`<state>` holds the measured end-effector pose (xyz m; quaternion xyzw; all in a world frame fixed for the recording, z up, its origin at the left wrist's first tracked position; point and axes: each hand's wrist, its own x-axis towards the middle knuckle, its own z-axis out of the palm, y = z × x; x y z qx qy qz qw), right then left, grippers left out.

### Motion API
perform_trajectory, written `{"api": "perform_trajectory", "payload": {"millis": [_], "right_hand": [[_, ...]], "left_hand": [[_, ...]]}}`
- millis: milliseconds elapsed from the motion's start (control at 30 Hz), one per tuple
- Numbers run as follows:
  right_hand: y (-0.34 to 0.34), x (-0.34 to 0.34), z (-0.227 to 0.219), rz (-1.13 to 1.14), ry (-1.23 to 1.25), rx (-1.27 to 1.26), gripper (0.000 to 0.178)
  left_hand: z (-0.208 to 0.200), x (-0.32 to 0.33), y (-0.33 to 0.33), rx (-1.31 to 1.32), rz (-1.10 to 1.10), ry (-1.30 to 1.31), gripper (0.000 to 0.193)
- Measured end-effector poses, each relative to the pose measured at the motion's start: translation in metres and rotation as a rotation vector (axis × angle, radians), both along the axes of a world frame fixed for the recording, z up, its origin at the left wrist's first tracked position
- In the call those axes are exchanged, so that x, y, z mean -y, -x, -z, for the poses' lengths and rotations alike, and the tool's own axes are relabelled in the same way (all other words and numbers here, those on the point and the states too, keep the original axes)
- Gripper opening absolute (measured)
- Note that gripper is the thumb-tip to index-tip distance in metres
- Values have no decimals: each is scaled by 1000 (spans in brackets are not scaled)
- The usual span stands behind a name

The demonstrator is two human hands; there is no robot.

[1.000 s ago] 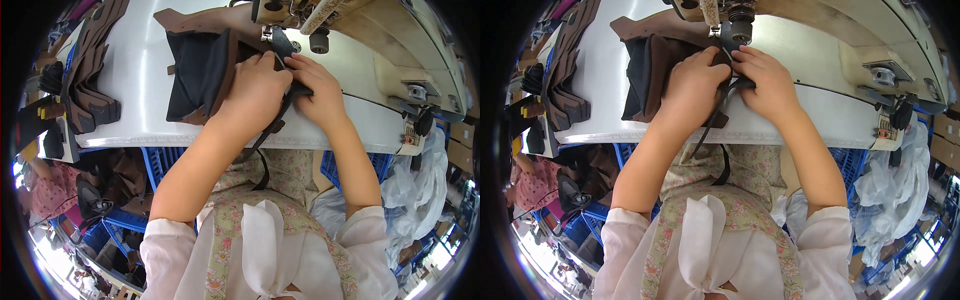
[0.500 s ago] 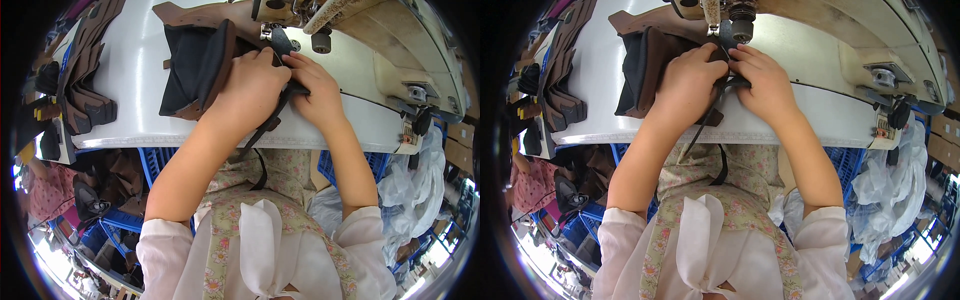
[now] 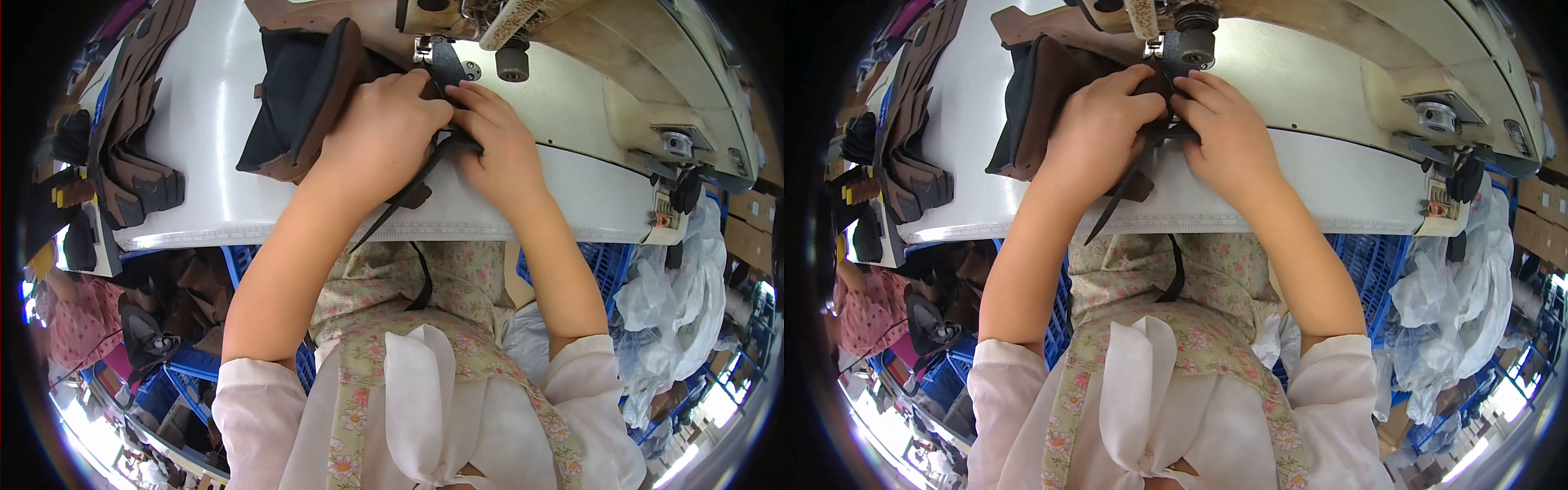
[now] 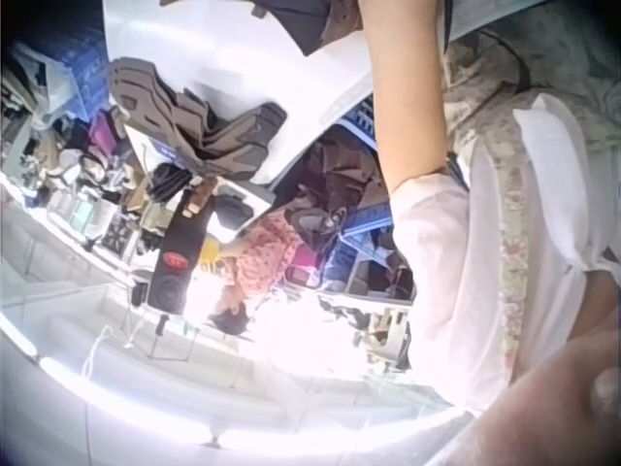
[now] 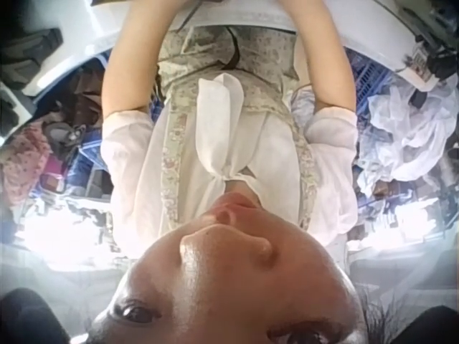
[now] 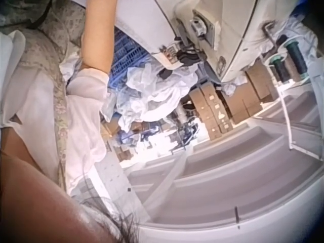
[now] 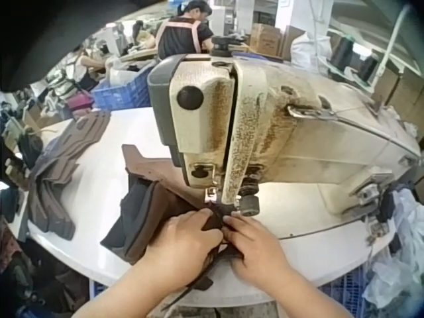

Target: Sew the upper components of a leather boot using an industrial sewing machine.

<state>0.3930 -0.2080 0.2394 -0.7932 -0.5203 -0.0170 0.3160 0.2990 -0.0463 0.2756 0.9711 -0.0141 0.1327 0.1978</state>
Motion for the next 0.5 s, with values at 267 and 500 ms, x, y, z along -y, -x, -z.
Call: {"api": "perform_trajectory", "payload": {"millis": [267, 500], "right_hand": [[8, -1, 1, 37, -30, -20, 38], [13, -9, 1, 60, -61, 15, 37]], "left_hand": [[-3, -2, 1, 56, 38, -24, 16], [-2, -14, -2, 71, 94, -6, 18]]}}
